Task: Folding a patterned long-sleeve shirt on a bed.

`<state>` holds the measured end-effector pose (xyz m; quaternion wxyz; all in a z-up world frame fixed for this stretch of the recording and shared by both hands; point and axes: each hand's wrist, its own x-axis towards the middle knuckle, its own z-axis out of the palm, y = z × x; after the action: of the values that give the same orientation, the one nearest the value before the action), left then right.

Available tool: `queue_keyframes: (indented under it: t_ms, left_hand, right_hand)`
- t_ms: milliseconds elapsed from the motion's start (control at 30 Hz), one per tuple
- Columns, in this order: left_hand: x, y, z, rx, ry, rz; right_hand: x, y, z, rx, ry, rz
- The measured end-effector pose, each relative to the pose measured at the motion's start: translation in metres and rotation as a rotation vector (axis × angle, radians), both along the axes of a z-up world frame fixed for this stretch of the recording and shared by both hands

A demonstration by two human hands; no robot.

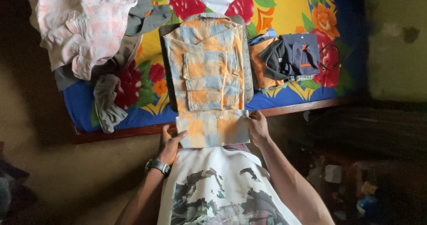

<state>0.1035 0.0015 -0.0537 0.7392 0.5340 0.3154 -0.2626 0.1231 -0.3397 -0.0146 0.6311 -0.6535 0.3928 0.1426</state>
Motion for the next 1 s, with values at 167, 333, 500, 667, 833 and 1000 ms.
queue_keyframes:
  t_ms: [167,333,500,667,833,1000]
  left_hand:
    - [-0.005,-0.002,0.018,-0.068,-0.053,-0.031]
    - [-0.031,0.005,-0.013,0.03,-0.104,-0.046]
    - [-0.051,0.014,-0.028,-0.244,-0.177,0.019]
    - [-0.041,0.013,0.014,-0.259,-0.137,-0.061]
    - [-0.039,0.004,0.014,-0.202,-0.147,-0.147]
    - [-0.025,-0.001,0.057,0.307,-0.511,-0.378]
  right_hand:
    - [-0.003,0.003,0.001,-0.068,0.1,-0.034]
    - [-0.004,0.006,0.004,-0.131,0.027,-0.027]
    - [-0.006,0.012,0.004,-0.114,0.023,-0.022]
    - [-0.005,0.013,0.004,-0.101,0.103,-0.047]
    - [-0.007,0.007,-0.01,-0.069,0.021,-0.06]
    - [-0.006,0.006,-0.009,-0.053,0.049,-0.081]
